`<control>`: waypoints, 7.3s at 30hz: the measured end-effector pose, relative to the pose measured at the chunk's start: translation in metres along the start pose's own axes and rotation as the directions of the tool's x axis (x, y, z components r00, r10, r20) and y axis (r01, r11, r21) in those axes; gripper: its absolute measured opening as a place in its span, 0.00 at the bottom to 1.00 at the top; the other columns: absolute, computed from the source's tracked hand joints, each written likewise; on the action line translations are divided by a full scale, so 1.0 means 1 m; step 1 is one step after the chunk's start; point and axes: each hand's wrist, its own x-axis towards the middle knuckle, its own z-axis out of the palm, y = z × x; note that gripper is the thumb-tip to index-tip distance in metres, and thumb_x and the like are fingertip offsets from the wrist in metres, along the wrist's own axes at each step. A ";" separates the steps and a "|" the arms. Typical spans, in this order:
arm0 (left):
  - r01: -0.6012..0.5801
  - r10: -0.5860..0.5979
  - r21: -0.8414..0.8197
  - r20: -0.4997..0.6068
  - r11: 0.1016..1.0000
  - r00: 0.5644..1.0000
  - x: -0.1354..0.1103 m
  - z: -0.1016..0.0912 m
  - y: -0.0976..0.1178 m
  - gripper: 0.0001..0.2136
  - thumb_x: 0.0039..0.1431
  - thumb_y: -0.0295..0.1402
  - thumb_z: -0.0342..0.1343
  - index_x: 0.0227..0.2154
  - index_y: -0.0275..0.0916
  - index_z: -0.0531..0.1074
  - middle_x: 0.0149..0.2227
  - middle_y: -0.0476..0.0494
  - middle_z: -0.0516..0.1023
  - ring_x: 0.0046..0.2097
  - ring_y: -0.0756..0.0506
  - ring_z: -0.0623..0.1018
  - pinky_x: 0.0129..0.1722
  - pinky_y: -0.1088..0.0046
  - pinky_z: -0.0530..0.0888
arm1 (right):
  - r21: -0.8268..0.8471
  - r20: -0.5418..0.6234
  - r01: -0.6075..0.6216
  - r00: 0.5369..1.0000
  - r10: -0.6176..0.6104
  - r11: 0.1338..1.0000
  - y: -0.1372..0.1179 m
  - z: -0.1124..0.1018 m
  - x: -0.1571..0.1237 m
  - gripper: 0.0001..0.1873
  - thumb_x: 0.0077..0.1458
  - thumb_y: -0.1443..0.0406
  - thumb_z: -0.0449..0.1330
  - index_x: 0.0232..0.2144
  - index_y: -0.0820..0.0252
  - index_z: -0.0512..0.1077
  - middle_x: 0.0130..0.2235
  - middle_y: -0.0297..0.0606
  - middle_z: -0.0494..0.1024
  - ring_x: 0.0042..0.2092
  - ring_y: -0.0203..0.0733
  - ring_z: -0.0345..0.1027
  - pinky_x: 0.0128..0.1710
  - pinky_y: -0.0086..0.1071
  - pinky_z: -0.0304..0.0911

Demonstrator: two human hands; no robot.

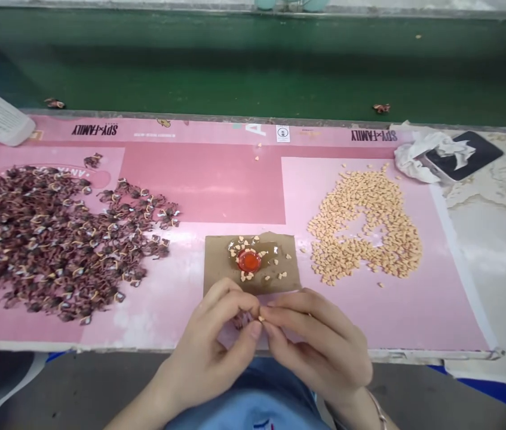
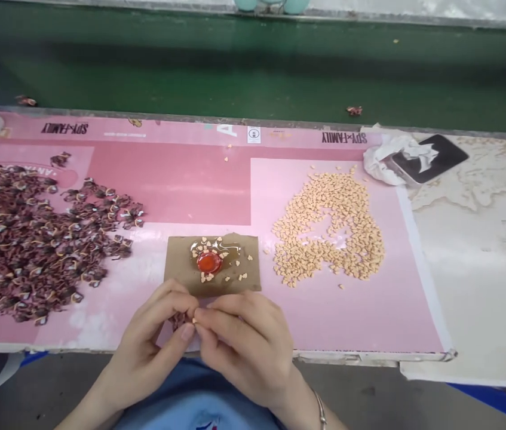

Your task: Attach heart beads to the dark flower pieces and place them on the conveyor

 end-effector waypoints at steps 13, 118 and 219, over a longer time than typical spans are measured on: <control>-0.169 0.200 0.239 -0.111 0.956 0.973 0.004 -0.005 -0.012 0.07 0.67 0.22 0.53 0.36 0.41 0.70 0.30 0.51 0.68 0.31 0.51 0.72 0.29 0.81 0.71 | -0.119 0.077 0.023 0.997 -0.014 0.993 0.004 0.013 0.013 0.07 0.66 0.71 0.59 0.34 0.57 0.74 0.30 0.32 0.81 0.28 0.31 0.76 0.31 0.22 0.74; 0.220 -0.046 0.575 -0.302 0.788 0.952 0.296 -0.156 -0.079 0.18 0.63 0.50 0.54 0.25 0.42 0.62 0.49 0.45 0.76 0.67 0.24 0.59 0.69 0.39 0.50 | -0.643 -0.222 -0.323 0.947 0.234 0.694 0.094 -0.115 -0.072 0.09 0.69 0.61 0.60 0.40 0.57 0.79 0.36 0.37 0.82 0.34 0.38 0.77 0.31 0.30 0.71; 0.006 -0.056 -0.194 -0.254 0.981 0.966 -0.029 -0.025 -0.020 0.09 0.60 0.30 0.70 0.42 0.47 0.82 0.39 0.49 0.82 0.41 0.50 0.82 0.41 0.82 0.80 | -0.042 0.134 0.103 0.986 -0.097 0.994 -0.018 0.015 0.017 0.11 0.58 0.79 0.61 0.36 0.60 0.75 0.29 0.33 0.81 0.29 0.34 0.76 0.30 0.26 0.76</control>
